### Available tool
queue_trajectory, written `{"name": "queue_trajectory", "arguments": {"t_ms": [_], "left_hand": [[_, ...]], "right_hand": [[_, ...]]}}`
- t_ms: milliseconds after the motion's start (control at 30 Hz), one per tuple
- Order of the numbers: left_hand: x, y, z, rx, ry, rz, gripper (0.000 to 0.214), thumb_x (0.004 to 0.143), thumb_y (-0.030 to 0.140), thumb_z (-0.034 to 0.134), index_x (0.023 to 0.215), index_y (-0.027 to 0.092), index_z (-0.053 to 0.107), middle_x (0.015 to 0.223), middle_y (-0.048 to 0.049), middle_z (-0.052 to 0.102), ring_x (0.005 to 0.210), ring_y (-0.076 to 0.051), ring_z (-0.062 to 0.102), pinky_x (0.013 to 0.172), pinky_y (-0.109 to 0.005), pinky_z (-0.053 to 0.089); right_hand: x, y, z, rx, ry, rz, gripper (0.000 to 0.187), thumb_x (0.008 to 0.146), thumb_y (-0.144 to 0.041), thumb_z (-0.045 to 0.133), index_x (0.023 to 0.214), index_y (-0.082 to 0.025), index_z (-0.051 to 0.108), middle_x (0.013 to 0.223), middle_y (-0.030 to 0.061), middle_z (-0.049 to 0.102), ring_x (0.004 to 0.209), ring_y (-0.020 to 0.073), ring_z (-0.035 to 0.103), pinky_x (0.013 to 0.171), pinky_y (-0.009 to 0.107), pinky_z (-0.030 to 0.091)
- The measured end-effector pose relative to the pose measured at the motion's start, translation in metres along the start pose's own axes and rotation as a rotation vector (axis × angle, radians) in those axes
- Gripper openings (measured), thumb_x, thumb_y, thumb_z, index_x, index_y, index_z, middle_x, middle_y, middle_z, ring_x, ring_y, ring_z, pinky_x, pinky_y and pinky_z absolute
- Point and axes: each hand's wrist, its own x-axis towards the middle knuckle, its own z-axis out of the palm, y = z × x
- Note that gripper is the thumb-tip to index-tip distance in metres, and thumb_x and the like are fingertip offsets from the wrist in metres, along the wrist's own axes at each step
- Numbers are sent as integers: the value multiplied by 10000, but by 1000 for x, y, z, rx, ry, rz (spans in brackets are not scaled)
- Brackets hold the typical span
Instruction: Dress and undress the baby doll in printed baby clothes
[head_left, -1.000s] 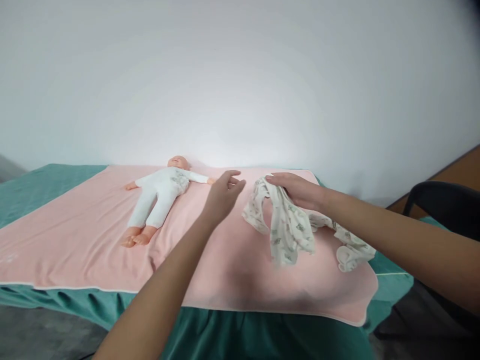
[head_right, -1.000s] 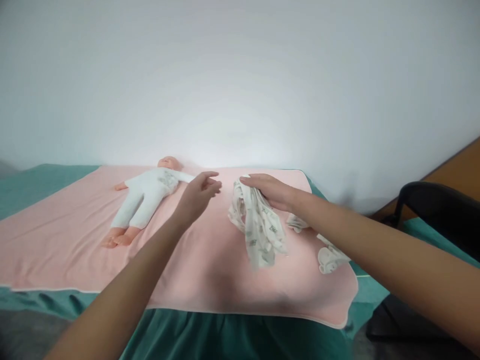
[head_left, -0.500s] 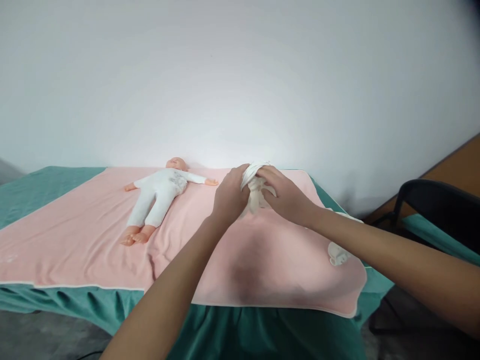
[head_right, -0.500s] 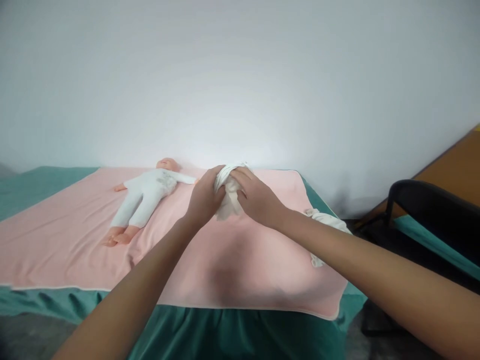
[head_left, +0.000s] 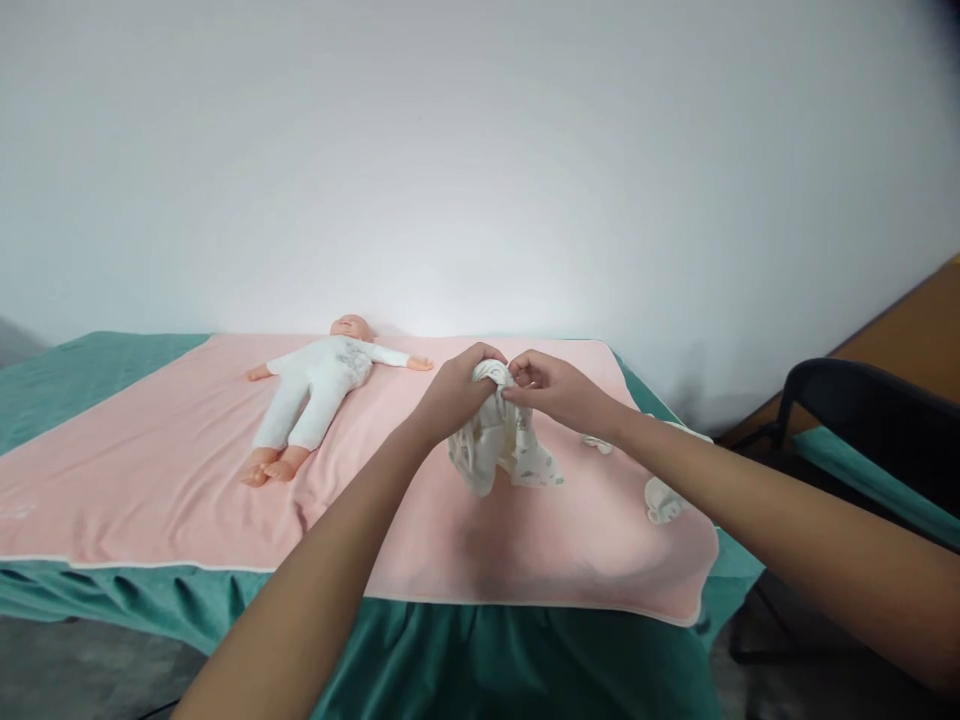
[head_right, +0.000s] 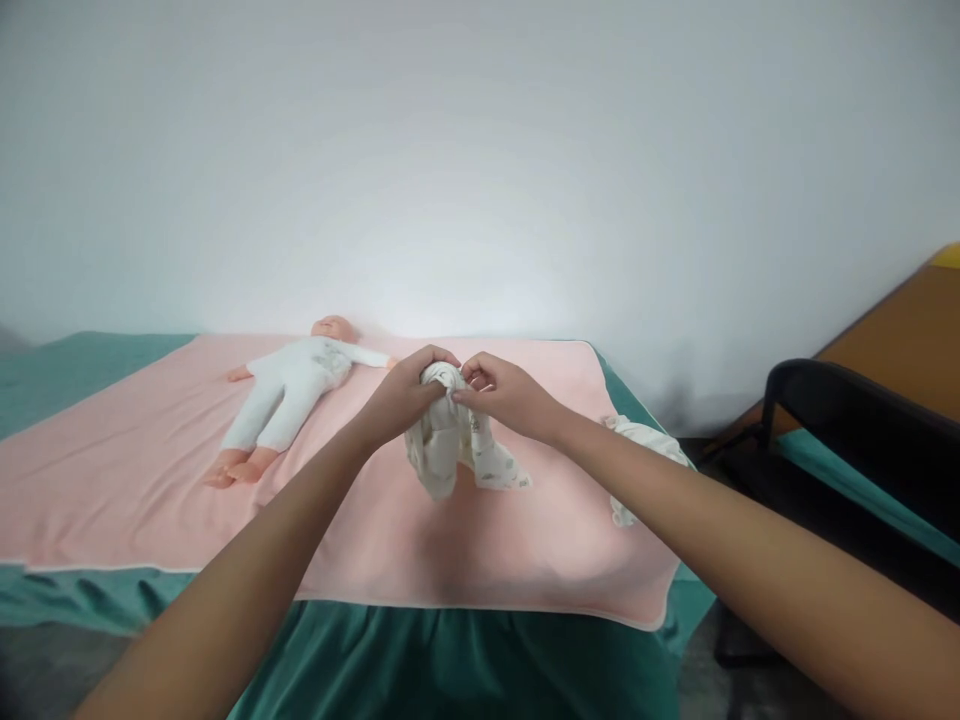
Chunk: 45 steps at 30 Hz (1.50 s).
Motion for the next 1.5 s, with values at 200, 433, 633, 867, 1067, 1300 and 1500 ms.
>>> {"name": "queue_trajectory", "arguments": {"t_ms": [200,433,633,867,1067,1300,1500], "left_hand": [[-6,-3,-16,78,-207,-49,302,759,329,571,1051,254,592,960,3,648,831,-182,589,645,-260,437],[-8,-11,-21,415,-150,-9,252,812,389,532,1024,273,602,933,2,664,795,-187,592,604,-271,378],[-10,-4,-14,824,40,172,165,837,236,444,920,224,587,860,-23,627,673,-171,547,542,-283,288],[-16,11,-11,1066,191,187,218,843,104,360,863,179,564,846,-84,591,762,-223,549,546,-299,293],[-16,27,-8,904,247,118,150,857,135,387,886,197,520,822,-49,599,734,-194,539,526,-296,271],[-17,23,-13,1008,169,131,227,763,17,395,850,186,519,871,-64,578,722,-196,550,535,-294,298],[-19,-5,-31,862,108,-2,322,706,-16,387,866,187,579,870,-79,628,777,-218,588,629,-306,395]], "right_hand": [[4,11,6,-533,82,-44,54,760,-158,460,750,-208,477,704,-23,521,632,133,455,557,261,298],[11,8,-4,-1077,121,-239,164,804,-74,369,768,-185,484,807,42,565,678,160,464,576,296,228],[13,-10,11,-1060,110,-235,103,871,-242,408,817,-197,483,745,15,573,581,151,433,550,293,209],[17,-31,14,-1216,122,-185,113,816,-112,411,779,-179,494,786,69,593,686,185,518,585,318,212],[14,-54,17,-1133,183,-160,85,851,-202,434,833,-185,515,847,78,609,731,207,550,579,320,244],[14,-59,6,-1170,47,-83,102,816,-135,458,791,-187,541,795,74,614,672,198,530,545,314,228],[6,-44,-9,-1262,-11,-74,266,708,12,449,841,-183,574,910,91,617,754,213,543,555,311,233]]}}
